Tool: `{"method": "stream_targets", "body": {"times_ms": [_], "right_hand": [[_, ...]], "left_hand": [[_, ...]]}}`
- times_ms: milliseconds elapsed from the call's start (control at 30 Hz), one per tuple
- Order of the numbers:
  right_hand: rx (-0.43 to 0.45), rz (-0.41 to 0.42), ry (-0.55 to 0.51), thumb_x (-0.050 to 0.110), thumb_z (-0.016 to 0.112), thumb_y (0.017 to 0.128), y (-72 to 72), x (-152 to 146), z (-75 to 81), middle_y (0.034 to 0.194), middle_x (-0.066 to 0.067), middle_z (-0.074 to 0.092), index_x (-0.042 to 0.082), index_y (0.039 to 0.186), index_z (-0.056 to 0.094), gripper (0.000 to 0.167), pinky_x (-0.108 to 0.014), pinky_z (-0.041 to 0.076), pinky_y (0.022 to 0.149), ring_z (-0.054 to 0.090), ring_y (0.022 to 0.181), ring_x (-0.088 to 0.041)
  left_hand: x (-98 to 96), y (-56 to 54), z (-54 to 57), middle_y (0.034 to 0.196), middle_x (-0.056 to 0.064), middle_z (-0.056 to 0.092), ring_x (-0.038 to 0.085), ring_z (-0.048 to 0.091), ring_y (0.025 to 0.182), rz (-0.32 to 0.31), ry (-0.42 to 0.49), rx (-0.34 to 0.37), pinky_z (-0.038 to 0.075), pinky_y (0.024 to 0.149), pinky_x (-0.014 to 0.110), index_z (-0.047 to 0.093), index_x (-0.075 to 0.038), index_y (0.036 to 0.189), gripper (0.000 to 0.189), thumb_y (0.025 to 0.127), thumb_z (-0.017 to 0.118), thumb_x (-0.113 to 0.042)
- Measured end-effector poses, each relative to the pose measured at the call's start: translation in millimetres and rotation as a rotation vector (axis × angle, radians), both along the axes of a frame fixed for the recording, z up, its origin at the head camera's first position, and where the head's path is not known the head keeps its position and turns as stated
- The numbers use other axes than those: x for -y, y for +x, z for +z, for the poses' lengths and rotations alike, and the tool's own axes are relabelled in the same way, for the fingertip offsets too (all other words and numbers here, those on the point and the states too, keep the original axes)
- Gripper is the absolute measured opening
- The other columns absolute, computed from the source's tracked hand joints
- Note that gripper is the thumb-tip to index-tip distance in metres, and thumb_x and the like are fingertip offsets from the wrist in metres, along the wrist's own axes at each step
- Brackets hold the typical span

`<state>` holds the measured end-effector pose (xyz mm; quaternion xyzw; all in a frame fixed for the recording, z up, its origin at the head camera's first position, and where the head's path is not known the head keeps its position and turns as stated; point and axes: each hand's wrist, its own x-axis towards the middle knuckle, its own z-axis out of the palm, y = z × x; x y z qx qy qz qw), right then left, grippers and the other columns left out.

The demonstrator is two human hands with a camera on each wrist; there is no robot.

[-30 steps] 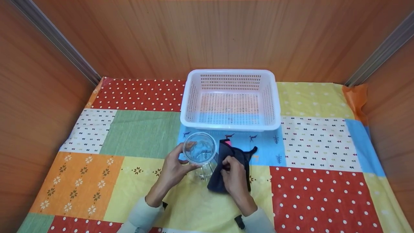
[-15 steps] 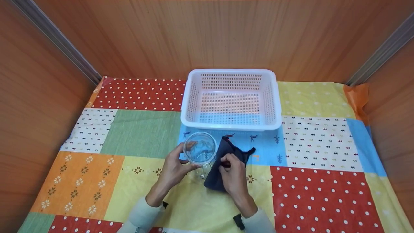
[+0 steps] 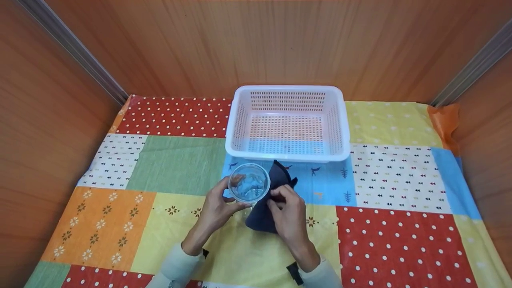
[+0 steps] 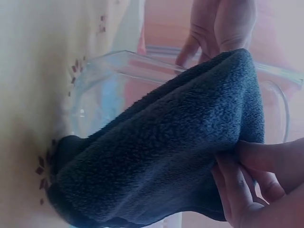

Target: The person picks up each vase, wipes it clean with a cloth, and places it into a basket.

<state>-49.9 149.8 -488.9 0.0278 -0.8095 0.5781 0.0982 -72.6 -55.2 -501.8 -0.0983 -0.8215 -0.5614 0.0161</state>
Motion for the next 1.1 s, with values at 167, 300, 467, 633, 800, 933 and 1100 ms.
{"method": "stream_targets", "body": {"times_ms": [167,300,467,633,800,933,1100], "right_hand": [[0.019,-0.009,0.033,-0.016,0.076,0.087,0.7,0,-1.3,0.101,-0.011,0.068,0.0,0.094,0.071,0.019,-0.018,0.06,0.079,0.069,0.093,-0.018],[0.03,-0.008,0.067,-0.016,0.075,0.087,0.5,1,-2.0,0.101,-0.011,0.068,0.001,0.094,0.071,0.019,-0.022,0.061,0.081,0.07,0.097,-0.024],[0.033,-0.005,0.085,-0.016,0.075,0.088,0.7,0,-4.8,0.101,-0.01,0.068,0.002,0.095,0.071,0.019,-0.025,0.061,0.082,0.071,0.101,-0.027],[0.033,-0.002,0.095,-0.017,0.075,0.086,0.5,-3,-13.2,0.098,-0.011,0.068,0.001,0.093,0.069,0.019,-0.019,0.06,0.077,0.069,0.096,-0.023],[0.056,0.01,0.104,-0.017,0.074,0.086,-1.1,-6,-25.8,0.095,-0.013,0.068,0.0,0.092,0.067,0.019,-0.015,0.057,0.073,0.07,0.091,-0.023],[0.081,0.009,0.124,-0.018,0.073,0.086,-2.6,-8,-34.8,0.095,-0.013,0.069,0.0,0.091,0.066,0.021,-0.016,0.057,0.072,0.071,0.092,-0.026],[0.086,0.003,0.152,-0.019,0.074,0.084,-3.9,-10,-45.1,0.094,-0.013,0.07,0.001,0.089,0.065,0.023,-0.018,0.057,0.071,0.071,0.092,-0.028]], "left_hand": [[0.2,0.2,-1.7,0.132,0.012,0.07,0.027,0.068,0.12,0.0,-0.009,-0.015,0.064,0.088,0.045,0.066,-0.008,0.135,0.062,0.08,0.094,-0.018],[0.2,0.1,-2.0,0.131,0.01,0.07,0.027,0.068,0.119,0.005,-0.016,-0.027,0.064,0.087,0.044,0.066,-0.01,0.134,0.061,0.08,0.094,-0.018],[0.0,0.1,-2.5,0.129,0.005,0.071,0.026,0.068,0.119,0.011,-0.015,-0.032,0.065,0.086,0.043,0.067,-0.012,0.133,0.061,0.079,0.095,-0.018],[-0.5,0.0,-3.0,0.128,0.005,0.071,0.027,0.068,0.118,0.012,-0.011,-0.037,0.065,0.086,0.046,0.067,-0.01,0.133,0.062,0.079,0.095,-0.018],[-0.6,0.3,-3.2,0.128,0.007,0.071,0.028,0.068,0.118,0.011,-0.008,-0.028,0.064,0.087,0.047,0.066,-0.009,0.133,0.062,0.079,0.095,-0.018],[-0.7,0.3,-2.5,0.128,0.004,0.071,0.027,0.068,0.119,0.015,-0.009,-0.021,0.064,0.087,0.046,0.067,-0.012,0.133,0.061,0.079,0.095,-0.018],[-0.9,-0.3,-2.2,0.129,0.004,0.07,0.027,0.068,0.119,0.011,-0.01,-0.013,0.064,0.087,0.045,0.066,-0.01,0.134,0.062,0.079,0.095,-0.017]]}}
